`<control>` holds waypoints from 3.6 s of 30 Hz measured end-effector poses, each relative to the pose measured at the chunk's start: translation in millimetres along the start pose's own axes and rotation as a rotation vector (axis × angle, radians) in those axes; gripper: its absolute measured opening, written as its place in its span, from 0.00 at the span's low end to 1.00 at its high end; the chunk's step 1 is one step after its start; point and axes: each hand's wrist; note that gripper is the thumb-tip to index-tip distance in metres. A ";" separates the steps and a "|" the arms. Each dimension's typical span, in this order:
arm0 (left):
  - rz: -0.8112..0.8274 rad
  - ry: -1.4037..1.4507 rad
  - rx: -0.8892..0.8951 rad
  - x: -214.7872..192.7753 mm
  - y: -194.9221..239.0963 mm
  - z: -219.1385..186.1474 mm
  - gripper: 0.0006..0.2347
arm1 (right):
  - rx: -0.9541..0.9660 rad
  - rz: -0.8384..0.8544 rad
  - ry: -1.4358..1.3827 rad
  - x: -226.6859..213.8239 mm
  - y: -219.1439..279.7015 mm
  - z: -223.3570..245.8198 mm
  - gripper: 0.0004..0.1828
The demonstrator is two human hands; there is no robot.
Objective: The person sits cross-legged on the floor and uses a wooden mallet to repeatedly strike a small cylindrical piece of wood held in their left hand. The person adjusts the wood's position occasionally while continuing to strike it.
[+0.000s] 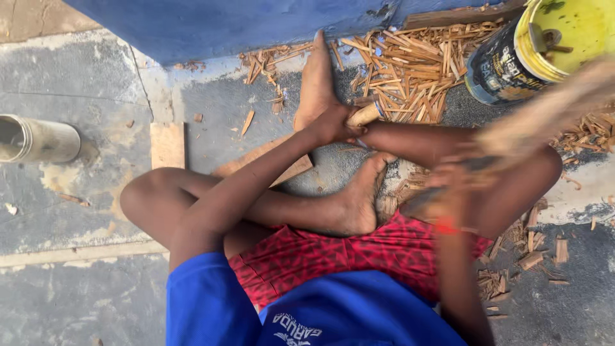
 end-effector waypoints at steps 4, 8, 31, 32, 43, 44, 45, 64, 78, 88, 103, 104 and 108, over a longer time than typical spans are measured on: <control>0.087 0.017 -0.118 3.0 14.8 -3.8 0.14 | 0.727 0.489 0.101 48.4 40.4 48.9 0.16; 0.023 0.025 -0.022 -11.9 23.4 -2.6 0.14 | 0.498 0.556 -0.011 37.8 13.9 158.2 0.17; -1.016 -0.108 -0.039 -140.3 198.1 -117.9 0.07 | 0.543 0.240 0.068 86.2 91.6 97.1 0.20; -1.165 0.236 -0.078 -142.1 198.3 -124.3 0.05 | 0.540 0.223 0.111 89.4 92.7 92.3 0.19; -0.809 0.128 -0.141 -73.2 148.6 -83.3 0.10 | 0.530 0.203 0.286 105.0 97.1 87.1 0.12; -0.825 0.126 -0.064 -64.1 135.7 -80.3 0.09 | 0.531 0.205 0.293 104.6 97.0 87.8 0.12; -0.839 0.116 0.014 -55.7 124.3 -78.7 0.08 | 0.530 0.211 0.293 105.7 97.0 86.1 0.13; -0.909 0.745 0.031 -80.5 164.7 -106.6 0.14 | 0.475 0.242 0.383 117.2 91.9 83.0 0.18; -0.566 0.480 0.056 -85.8 168.6 -143.4 0.16 | 0.450 0.274 0.401 121.0 92.8 83.9 0.18; -0.845 0.511 -0.119 -104.3 165.6 -155.8 0.19 | 0.418 0.262 0.424 132.5 100.5 86.2 0.19; -0.833 0.276 0.055 -82.2 160.9 -125.3 0.10 | 0.342 0.393 0.456 136.2 106.3 84.4 0.21; -0.828 0.293 0.034 -82.5 161.7 -126.2 0.10 | 0.347 0.400 0.456 136.0 106.8 84.6 0.22; -0.822 0.292 0.013 -87.5 166.1 -132.7 0.11 | 0.381 0.414 0.470 143.2 105.3 88.9 0.23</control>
Point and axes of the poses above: each hand's wrist, its own y-axis away from the middle knuckle, its own x-axis out of the palm, z = x × y, and after that the axes turned 7 degrees about z, right-handed
